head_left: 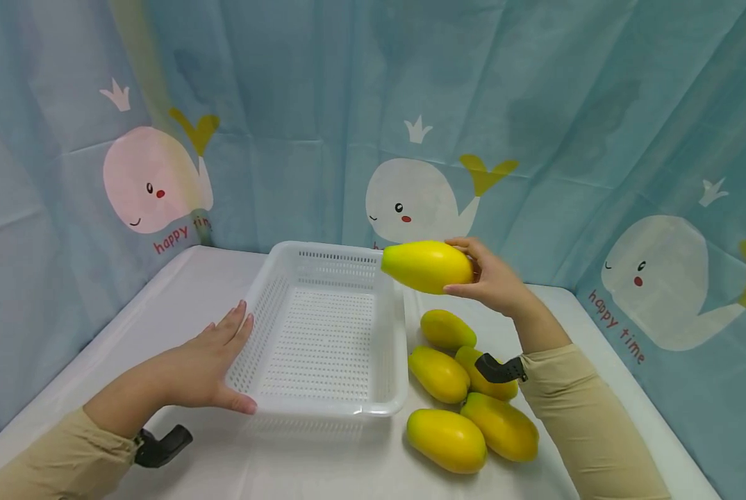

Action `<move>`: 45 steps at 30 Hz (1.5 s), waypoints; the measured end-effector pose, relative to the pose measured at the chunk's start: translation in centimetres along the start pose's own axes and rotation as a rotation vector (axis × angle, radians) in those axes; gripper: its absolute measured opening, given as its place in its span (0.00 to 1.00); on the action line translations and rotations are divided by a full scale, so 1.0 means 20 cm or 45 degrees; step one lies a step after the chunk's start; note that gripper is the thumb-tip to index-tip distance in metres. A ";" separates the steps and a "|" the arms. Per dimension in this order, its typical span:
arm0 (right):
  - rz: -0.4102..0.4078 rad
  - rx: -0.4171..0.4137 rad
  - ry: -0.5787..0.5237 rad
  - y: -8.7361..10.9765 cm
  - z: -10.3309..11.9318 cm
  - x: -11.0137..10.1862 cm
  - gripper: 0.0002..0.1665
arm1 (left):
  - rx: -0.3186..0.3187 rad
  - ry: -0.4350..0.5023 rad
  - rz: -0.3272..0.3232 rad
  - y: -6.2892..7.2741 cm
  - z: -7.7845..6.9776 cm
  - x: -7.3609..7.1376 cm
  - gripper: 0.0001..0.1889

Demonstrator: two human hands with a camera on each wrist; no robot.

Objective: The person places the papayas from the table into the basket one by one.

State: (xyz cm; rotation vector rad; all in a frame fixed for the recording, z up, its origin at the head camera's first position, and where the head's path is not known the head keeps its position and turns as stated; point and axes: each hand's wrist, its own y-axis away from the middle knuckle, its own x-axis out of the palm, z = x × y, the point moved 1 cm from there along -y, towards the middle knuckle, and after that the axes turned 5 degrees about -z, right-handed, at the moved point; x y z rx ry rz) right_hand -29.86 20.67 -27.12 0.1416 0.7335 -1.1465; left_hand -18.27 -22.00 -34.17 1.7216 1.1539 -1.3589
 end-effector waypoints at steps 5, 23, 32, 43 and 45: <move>0.057 -0.054 -0.022 -0.04 0.05 0.09 0.42 | -0.009 -0.015 0.004 0.00 0.00 0.00 0.73; 0.298 -0.234 0.048 -0.10 0.22 0.38 0.41 | -0.010 -0.036 0.041 -0.01 -0.01 -0.01 0.71; 0.361 -0.268 0.069 -0.11 0.27 0.48 0.41 | -0.040 -0.037 0.065 -0.01 -0.01 -0.01 0.71; 0.560 -0.050 0.001 -0.08 0.28 0.56 0.37 | -0.067 -0.035 0.070 -0.01 -0.01 -0.02 0.72; 0.565 -0.044 0.017 -0.08 0.28 0.55 0.35 | -0.064 -0.041 0.065 -0.01 -0.02 -0.02 0.72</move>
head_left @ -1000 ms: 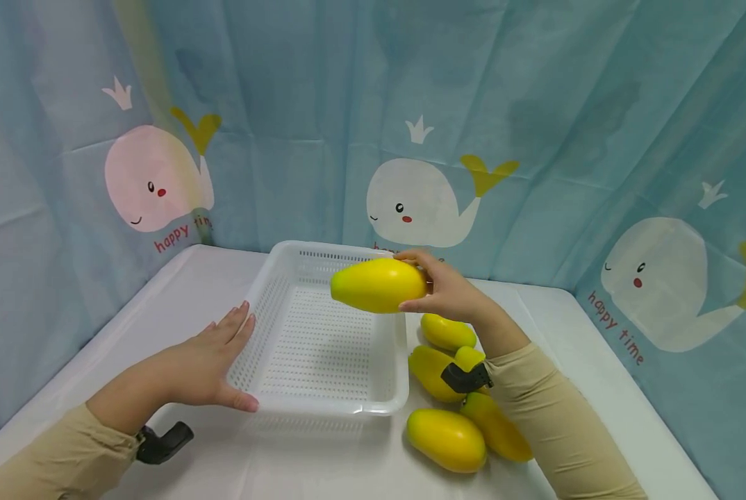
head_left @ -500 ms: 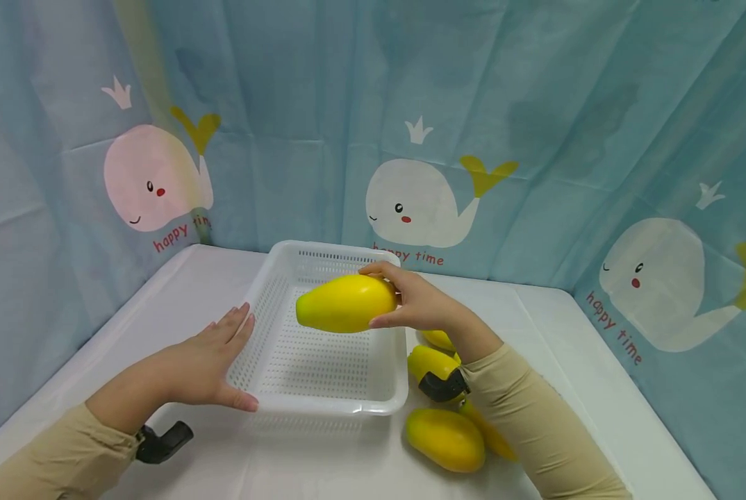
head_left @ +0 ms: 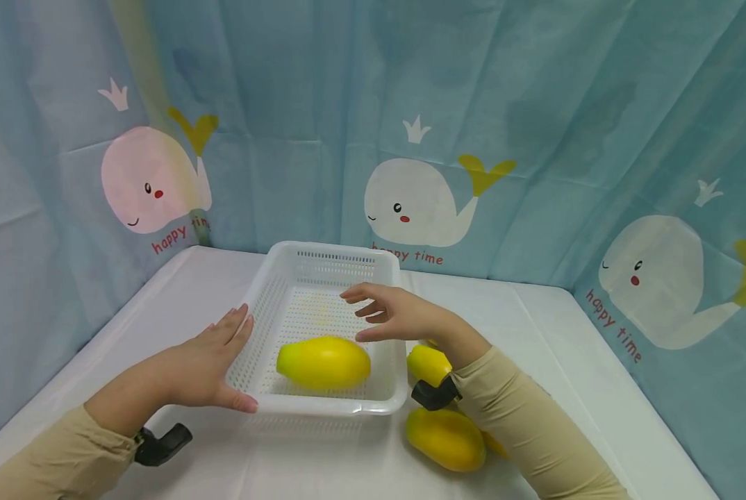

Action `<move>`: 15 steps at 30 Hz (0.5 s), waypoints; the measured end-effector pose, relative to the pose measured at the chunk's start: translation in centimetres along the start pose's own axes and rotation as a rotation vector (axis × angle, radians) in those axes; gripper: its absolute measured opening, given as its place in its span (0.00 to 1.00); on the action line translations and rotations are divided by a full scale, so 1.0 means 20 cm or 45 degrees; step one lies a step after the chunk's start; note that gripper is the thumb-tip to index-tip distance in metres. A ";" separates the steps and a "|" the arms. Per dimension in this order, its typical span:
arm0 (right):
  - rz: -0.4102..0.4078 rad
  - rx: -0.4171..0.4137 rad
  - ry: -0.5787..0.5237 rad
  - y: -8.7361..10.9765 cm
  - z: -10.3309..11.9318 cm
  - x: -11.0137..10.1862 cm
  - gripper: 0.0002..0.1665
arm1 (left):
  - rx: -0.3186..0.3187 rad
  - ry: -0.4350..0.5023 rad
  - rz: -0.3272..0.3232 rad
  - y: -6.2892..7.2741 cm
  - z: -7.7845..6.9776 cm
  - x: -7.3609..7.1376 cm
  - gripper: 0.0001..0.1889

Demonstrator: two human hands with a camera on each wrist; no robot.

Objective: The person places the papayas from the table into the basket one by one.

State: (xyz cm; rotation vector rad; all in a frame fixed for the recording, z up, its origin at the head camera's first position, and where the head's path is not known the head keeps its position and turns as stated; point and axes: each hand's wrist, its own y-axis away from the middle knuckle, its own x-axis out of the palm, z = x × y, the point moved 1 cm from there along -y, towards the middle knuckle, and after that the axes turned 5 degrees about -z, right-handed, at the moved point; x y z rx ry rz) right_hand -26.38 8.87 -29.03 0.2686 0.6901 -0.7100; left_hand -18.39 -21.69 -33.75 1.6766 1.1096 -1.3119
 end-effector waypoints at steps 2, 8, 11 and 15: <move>0.003 -0.022 0.020 0.00 -0.01 -0.01 0.34 | 0.003 -0.003 -0.008 0.00 0.00 0.00 0.72; 0.001 -0.077 0.040 0.02 -0.01 -0.04 0.32 | 0.017 0.003 -0.007 0.01 0.00 0.01 0.72; -0.010 -0.077 0.037 0.03 -0.01 -0.05 0.31 | 0.018 0.002 -0.009 0.01 0.00 0.01 0.72; -0.014 -0.072 0.038 0.04 -0.01 -0.06 0.32 | 0.030 0.006 -0.016 0.01 -0.01 0.00 0.71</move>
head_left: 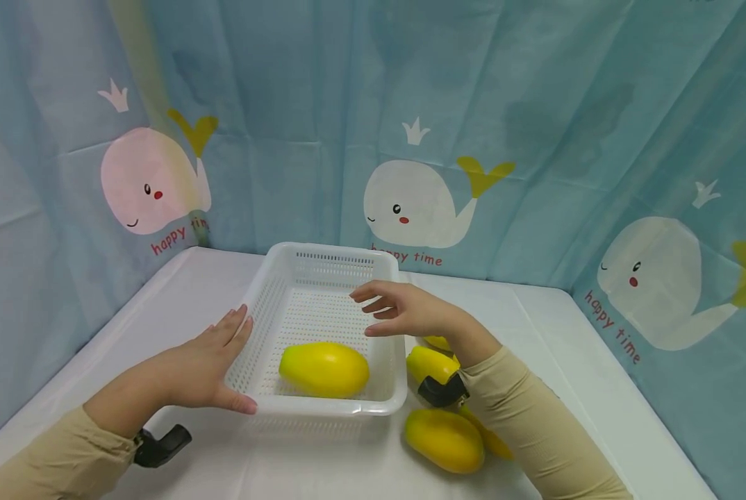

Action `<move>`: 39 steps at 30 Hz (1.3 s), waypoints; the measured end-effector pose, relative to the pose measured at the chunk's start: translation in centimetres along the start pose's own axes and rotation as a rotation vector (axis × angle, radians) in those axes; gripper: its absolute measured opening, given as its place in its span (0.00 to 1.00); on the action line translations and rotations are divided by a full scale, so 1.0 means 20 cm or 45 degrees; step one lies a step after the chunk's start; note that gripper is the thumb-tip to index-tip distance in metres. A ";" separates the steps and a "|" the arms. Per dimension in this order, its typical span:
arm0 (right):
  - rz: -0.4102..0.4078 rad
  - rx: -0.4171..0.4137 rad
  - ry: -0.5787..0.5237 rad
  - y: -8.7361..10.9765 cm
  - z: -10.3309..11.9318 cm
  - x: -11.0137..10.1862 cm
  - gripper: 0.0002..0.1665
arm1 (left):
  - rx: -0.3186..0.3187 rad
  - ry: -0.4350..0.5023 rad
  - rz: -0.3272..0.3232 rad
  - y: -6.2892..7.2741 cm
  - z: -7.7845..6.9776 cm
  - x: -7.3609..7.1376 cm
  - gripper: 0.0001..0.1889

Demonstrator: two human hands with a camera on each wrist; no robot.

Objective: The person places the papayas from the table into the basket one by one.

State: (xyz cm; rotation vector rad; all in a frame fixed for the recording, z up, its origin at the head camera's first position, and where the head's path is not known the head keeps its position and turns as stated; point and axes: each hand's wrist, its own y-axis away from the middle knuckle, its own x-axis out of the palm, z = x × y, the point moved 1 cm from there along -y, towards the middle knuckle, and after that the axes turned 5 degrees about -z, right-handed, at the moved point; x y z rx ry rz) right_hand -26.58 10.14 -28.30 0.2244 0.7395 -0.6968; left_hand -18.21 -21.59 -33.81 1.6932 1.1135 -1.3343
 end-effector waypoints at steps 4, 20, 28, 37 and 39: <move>-0.001 -0.001 0.013 0.00 -0.01 0.00 0.32 | -0.009 0.002 -0.001 0.00 0.00 0.00 0.71; -0.033 -0.027 0.016 0.03 -0.02 -0.05 0.32 | 0.016 0.023 0.009 0.00 -0.01 -0.01 0.71; -0.092 -0.061 -0.014 0.05 -0.03 -0.09 0.30 | 0.028 0.024 0.009 0.00 0.00 -0.01 0.71; -0.150 -0.055 -0.075 0.12 -0.03 -0.16 0.31 | 0.048 0.033 -0.003 0.00 0.00 0.00 0.71; -0.166 -0.063 -0.088 0.14 -0.04 -0.18 0.32 | 0.050 0.029 -0.008 0.00 0.01 0.00 0.71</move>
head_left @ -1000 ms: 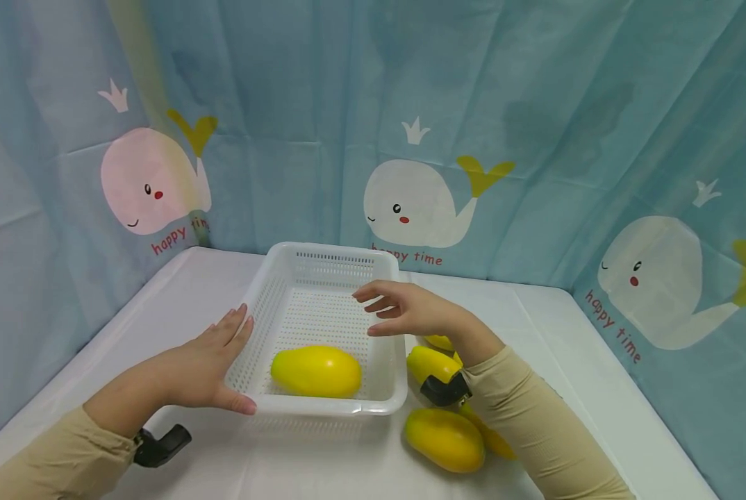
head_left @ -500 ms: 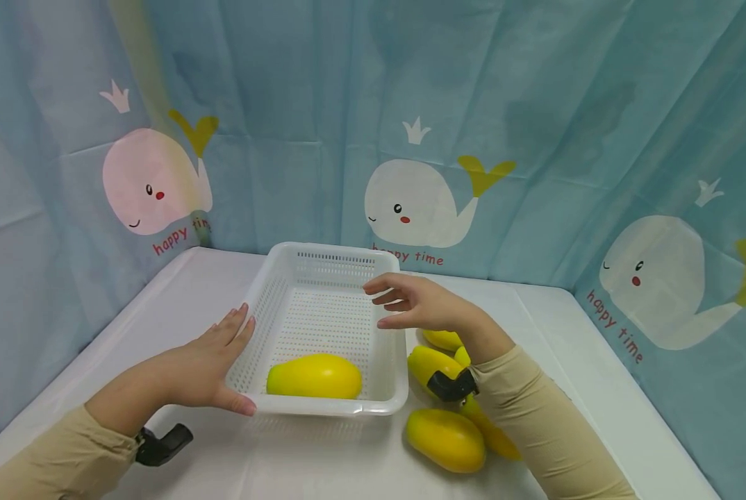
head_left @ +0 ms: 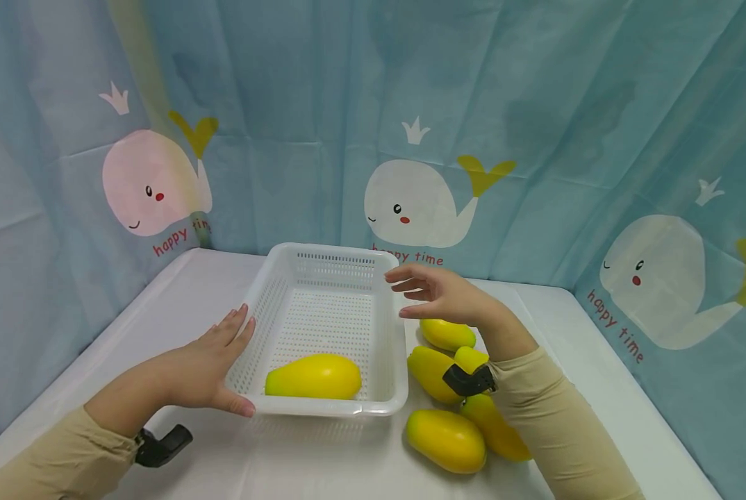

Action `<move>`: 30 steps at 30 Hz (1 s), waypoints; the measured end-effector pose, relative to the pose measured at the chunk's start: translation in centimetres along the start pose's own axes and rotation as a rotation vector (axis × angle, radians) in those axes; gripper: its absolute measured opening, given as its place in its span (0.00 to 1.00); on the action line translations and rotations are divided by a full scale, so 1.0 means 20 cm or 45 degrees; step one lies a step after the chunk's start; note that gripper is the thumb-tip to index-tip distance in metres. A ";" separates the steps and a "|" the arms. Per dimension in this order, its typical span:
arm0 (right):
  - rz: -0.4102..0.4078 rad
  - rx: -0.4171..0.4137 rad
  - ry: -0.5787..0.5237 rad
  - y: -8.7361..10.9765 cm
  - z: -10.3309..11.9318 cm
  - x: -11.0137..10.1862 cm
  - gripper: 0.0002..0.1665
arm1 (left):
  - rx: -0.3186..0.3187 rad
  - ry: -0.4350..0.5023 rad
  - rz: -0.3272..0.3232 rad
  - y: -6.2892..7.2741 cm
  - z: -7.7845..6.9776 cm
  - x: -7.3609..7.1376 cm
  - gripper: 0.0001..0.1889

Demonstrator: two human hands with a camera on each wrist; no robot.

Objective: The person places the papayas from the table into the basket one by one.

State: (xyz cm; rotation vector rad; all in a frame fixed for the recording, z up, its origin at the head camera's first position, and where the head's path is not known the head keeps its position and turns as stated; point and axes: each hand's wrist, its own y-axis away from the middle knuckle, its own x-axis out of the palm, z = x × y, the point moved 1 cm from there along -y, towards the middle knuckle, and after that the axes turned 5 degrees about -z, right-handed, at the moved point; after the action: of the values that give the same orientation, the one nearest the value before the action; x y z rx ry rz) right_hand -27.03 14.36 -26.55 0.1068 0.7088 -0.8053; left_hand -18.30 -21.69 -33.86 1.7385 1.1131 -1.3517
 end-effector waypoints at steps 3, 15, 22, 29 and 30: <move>-0.020 0.000 -0.012 0.02 0.00 -0.03 0.31 | 0.000 -0.004 -0.003 0.00 0.01 0.01 0.71; -0.084 0.028 0.005 0.13 0.00 -0.14 0.32 | -0.013 -0.001 0.017 0.00 0.01 0.00 0.71; -0.106 0.026 0.014 0.19 -0.02 -0.19 0.31 | -0.016 -0.002 0.024 -0.01 0.01 0.01 0.71; -0.137 0.070 0.036 0.28 -0.06 -0.24 0.32 | -0.024 -0.002 0.023 -0.01 0.01 0.01 0.71; -0.147 0.081 0.033 0.29 -0.07 -0.25 0.33 | -0.026 0.000 0.023 -0.01 0.01 0.01 0.71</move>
State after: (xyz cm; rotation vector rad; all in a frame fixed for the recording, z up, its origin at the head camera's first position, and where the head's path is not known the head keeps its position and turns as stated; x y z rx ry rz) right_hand -26.06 22.04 -25.60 0.1353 0.7189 -0.9384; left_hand -18.50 -21.77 -34.01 1.7303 1.1049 -1.3248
